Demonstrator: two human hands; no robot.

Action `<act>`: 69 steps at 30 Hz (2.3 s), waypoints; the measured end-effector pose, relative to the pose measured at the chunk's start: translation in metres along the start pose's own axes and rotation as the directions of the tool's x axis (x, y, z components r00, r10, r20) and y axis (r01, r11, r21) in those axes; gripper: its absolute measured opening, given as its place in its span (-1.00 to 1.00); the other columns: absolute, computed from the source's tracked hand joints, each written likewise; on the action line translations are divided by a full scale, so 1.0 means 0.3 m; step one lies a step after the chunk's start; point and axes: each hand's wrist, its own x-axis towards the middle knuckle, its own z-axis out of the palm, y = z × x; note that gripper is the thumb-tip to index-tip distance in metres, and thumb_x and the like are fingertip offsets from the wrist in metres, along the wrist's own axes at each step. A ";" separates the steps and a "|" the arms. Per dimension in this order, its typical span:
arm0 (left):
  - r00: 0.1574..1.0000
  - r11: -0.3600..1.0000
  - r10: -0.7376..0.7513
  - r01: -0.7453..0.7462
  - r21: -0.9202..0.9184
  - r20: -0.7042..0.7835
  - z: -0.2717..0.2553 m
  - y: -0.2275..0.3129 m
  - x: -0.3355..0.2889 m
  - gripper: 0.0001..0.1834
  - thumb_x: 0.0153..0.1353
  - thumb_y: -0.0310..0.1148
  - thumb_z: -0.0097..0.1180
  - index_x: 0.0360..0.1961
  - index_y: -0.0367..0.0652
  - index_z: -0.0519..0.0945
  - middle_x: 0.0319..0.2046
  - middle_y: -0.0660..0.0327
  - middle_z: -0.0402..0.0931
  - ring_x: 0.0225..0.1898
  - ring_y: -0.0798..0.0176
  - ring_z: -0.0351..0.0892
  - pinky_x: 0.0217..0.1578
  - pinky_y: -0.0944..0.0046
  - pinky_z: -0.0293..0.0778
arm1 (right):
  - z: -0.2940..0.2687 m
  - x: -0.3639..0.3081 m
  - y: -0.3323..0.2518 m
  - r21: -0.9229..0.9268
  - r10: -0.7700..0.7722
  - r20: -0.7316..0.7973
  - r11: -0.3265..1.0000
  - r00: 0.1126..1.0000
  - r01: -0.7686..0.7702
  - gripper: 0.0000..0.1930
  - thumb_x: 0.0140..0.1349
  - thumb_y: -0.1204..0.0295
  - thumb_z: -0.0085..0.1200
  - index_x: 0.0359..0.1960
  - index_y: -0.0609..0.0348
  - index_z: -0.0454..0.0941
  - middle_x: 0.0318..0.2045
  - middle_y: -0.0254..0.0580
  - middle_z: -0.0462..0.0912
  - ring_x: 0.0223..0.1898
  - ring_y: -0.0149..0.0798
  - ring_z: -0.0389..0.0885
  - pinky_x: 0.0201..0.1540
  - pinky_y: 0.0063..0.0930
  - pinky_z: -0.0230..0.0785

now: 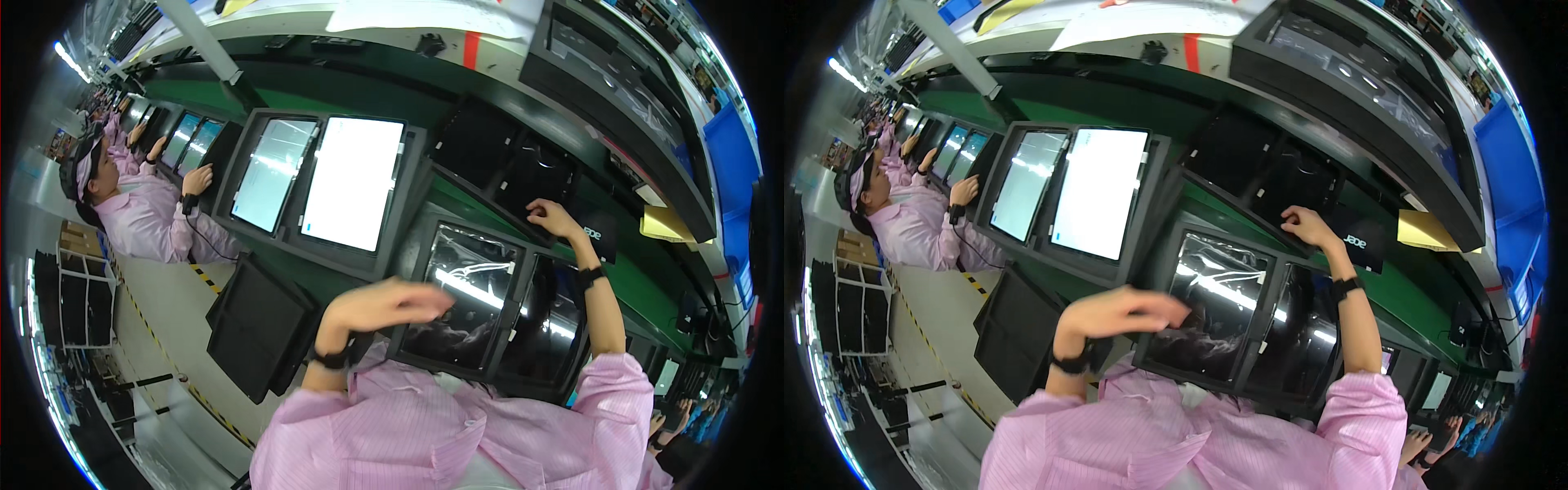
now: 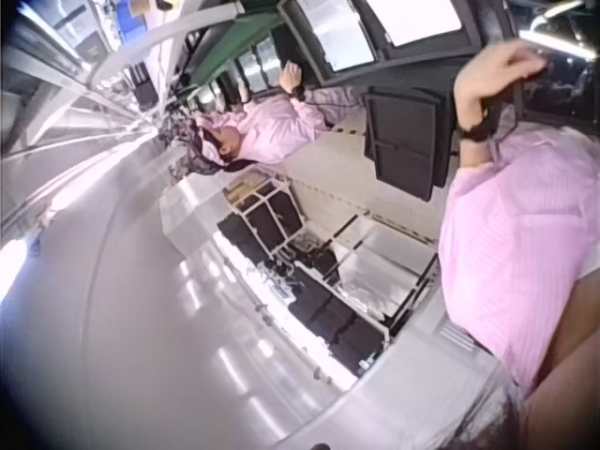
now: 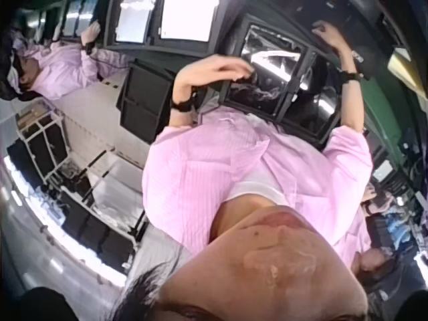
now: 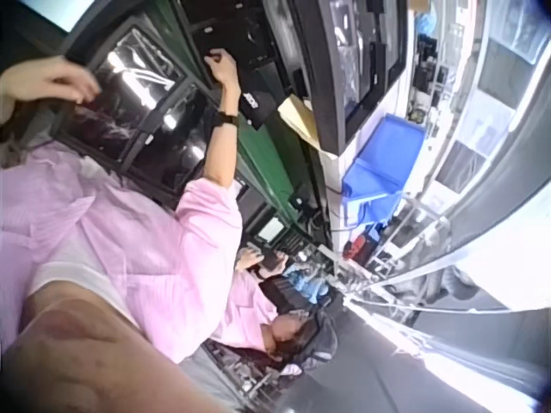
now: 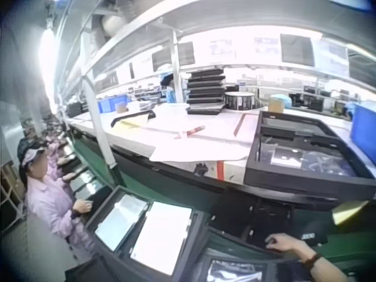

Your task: Inspecting and handling tablets on an electronics assembly line.

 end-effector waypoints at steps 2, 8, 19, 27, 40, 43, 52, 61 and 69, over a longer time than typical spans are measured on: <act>0.958 0.950 -0.277 0.262 -0.170 -0.070 0.068 -0.067 -0.185 -0.69 0.23 -0.31 -0.05 -0.05 -0.23 0.45 -0.24 0.14 0.56 -0.17 0.28 0.53 -0.13 0.34 0.40 | 0.061 0.131 -0.061 -0.146 -0.053 0.101 0.987 0.993 0.068 -0.64 0.02 0.39 0.13 -0.14 0.29 0.44 -0.32 -0.06 0.57 -0.25 -0.21 0.55 -0.14 -0.41 0.36; 0.591 0.724 -0.684 0.621 -0.300 -0.429 0.283 -0.425 -0.528 -0.73 0.18 -0.28 0.03 -0.25 -0.30 0.48 -0.41 0.11 0.58 -0.38 0.26 0.57 -0.29 0.34 0.41 | 0.273 0.460 -0.130 -0.506 -0.166 0.201 0.826 0.965 0.247 -0.39 -0.04 0.32 0.17 0.05 0.38 0.31 -0.01 0.12 0.40 0.02 -0.01 0.40 0.09 -0.28 0.24; -0.001 0.855 -0.163 0.500 -0.142 -0.987 0.407 -0.811 -0.307 -0.46 0.11 -0.16 0.09 0.10 -0.09 0.30 0.07 -0.05 0.15 0.09 -0.04 0.13 0.11 0.08 0.06 | 0.276 0.344 -0.185 -0.497 -0.050 0.357 0.836 0.933 0.235 -0.47 -0.04 0.45 0.12 0.04 0.32 0.35 -0.03 0.10 0.44 0.02 -0.01 0.41 0.07 -0.31 0.26; -0.138 0.859 -0.088 0.491 -0.145 -0.987 0.343 -0.796 -0.160 -0.69 0.23 -0.24 -0.11 -0.04 -0.12 0.41 0.03 0.03 0.18 0.05 -0.02 0.10 0.07 0.08 0.06 | 0.189 -0.022 -0.526 0.017 -0.216 -0.200 0.975 0.956 0.223 -0.54 0.20 0.39 -0.04 0.16 0.09 0.25 0.11 -0.12 0.35 0.16 -0.25 0.27 0.16 -0.44 0.08; -0.045 0.950 -0.278 0.132 -0.282 -0.960 0.332 -0.869 -0.090 -0.66 0.33 -0.22 -0.39 -0.08 -0.22 0.32 -0.11 0.02 0.23 -0.05 0.09 0.17 0.04 0.13 -0.03 | 0.252 -0.750 -0.339 0.350 0.296 -0.595 0.933 0.747 -0.090 -0.70 0.22 0.46 -0.05 -0.02 0.25 0.41 -0.11 -0.18 0.52 -0.02 -0.38 0.43 0.07 -0.52 0.17; -0.061 0.965 -0.200 0.159 -0.207 -0.978 0.333 -0.874 -0.092 -0.64 0.34 -0.18 -0.38 -0.09 -0.22 0.33 -0.17 0.08 0.25 -0.13 0.14 0.21 -0.05 0.22 0.09 | 0.262 -0.804 -0.327 0.386 0.356 -0.589 0.913 0.725 -0.135 -0.71 0.21 0.45 -0.05 -0.03 0.25 0.42 -0.13 -0.19 0.53 -0.03 -0.39 0.43 0.07 -0.52 0.17; 0.088 0.956 -0.270 -0.097 -0.278 -0.959 0.300 -0.835 -0.192 -0.58 0.33 -0.17 -0.35 0.07 -0.19 0.31 0.08 0.08 0.18 0.12 0.17 0.15 0.07 0.17 0.12 | -0.118 -0.654 -0.125 0.065 0.211 -0.412 0.977 0.886 -0.203 -0.73 0.18 0.41 0.01 -0.14 0.33 0.46 -0.29 -0.22 0.59 -0.15 -0.40 0.51 -0.04 -0.56 0.28; -0.275 0.954 -0.253 0.091 -0.287 -0.928 0.212 -0.783 -0.520 -0.61 0.32 -0.12 -0.29 -0.12 -0.16 0.47 -0.11 0.27 0.43 -0.04 0.33 0.33 -0.09 0.28 0.19 | -0.334 -0.178 0.273 -0.233 0.429 0.191 0.893 0.883 -0.384 -0.40 -0.09 0.23 0.25 -0.02 0.28 0.38 -0.08 -0.03 0.49 -0.01 -0.14 0.44 0.04 -0.35 0.27; -0.558 0.773 -0.490 0.076 -0.630 -0.669 0.530 -0.838 -0.856 -0.70 0.22 -0.10 -0.08 -0.20 -0.05 0.52 -0.22 0.37 0.49 -0.14 0.40 0.39 -0.19 0.28 0.26 | -0.288 0.217 0.751 -0.603 -0.034 0.066 0.795 0.997 0.067 0.37 -0.70 0.11 0.50 0.26 0.29 -0.11 0.24 0.19 -0.01 0.28 0.15 -0.09 0.27 -0.08 -0.08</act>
